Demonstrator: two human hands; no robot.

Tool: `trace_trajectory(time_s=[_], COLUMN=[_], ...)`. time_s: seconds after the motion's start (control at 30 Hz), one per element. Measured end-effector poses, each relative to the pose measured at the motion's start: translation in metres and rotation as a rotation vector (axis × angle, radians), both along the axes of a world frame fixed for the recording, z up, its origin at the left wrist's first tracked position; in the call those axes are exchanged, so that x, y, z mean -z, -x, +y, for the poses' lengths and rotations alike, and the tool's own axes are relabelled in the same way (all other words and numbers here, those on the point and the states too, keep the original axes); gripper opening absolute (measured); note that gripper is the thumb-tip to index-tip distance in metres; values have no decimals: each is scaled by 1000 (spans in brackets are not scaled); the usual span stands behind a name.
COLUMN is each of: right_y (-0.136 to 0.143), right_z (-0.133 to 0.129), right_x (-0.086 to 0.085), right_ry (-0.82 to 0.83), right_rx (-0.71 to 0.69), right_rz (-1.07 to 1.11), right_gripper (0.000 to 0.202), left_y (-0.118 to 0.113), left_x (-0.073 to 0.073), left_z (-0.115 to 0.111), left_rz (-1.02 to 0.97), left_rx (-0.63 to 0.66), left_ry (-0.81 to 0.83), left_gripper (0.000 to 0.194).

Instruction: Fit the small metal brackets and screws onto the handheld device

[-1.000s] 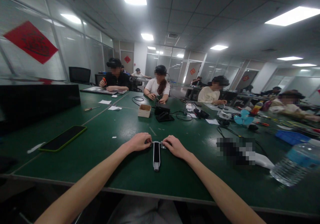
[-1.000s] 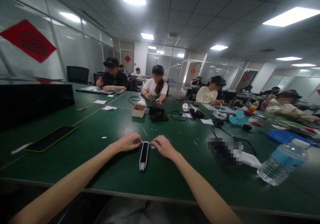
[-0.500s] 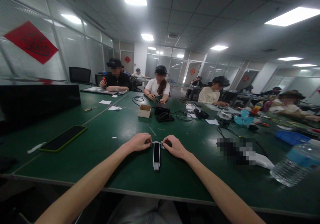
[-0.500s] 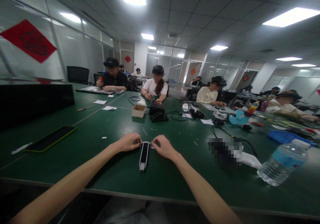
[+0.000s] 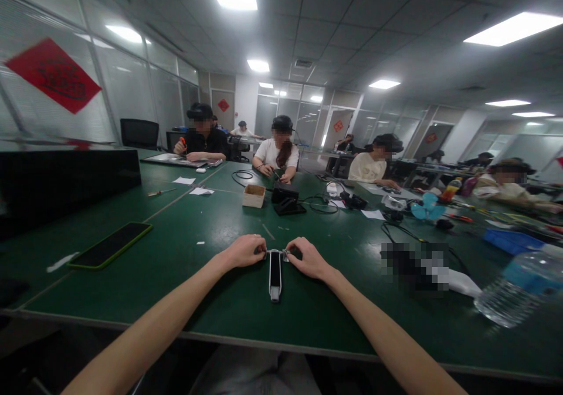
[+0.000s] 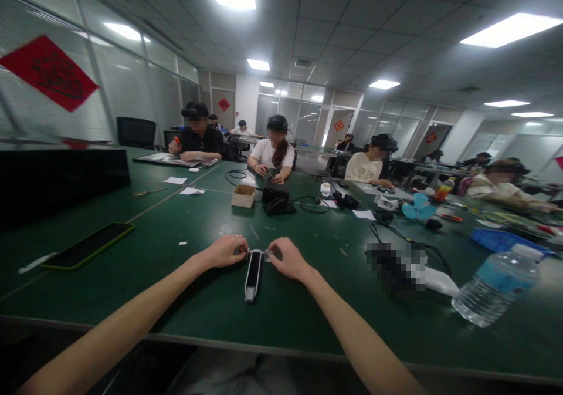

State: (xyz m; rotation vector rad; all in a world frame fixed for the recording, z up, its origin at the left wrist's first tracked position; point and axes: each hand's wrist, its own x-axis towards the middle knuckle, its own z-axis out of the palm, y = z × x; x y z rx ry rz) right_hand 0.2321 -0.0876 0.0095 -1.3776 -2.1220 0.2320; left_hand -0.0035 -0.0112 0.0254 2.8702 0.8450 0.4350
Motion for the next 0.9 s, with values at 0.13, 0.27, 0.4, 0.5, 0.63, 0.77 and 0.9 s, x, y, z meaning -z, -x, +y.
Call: trace_trajectory(time_s=[0.13, 0.27, 0.4, 0.5, 0.63, 0.77, 0.9], right_y=[0, 1, 2, 2, 1, 1, 1], right_z=[0, -1, -2, -2, -1, -1, 0], right_x=[1, -1, -2, -2, -2, -2, 1], right_ry=[28, 30, 37, 50, 41, 32, 14], right_rx=[-1, 22, 20, 23, 40, 29, 29], right_rz=[-26, -22, -24, -29, -20, -43, -32], right_gripper=[9, 9, 9, 10, 11, 11, 11], left_y=[0, 0, 0, 0, 0, 0, 0], left_x=[-1, 0, 1, 1, 0, 1, 2], left_z=[0, 0, 1, 0, -1, 1, 2], left_rz=[2, -2, -7, -11, -5, 2, 2], left_rx=[-3, -1, 3, 0, -4, -1, 11], left_ry=[9, 14, 6, 6, 21, 5, 2], left_gripper=[11, 12, 12, 11, 11, 12, 12])
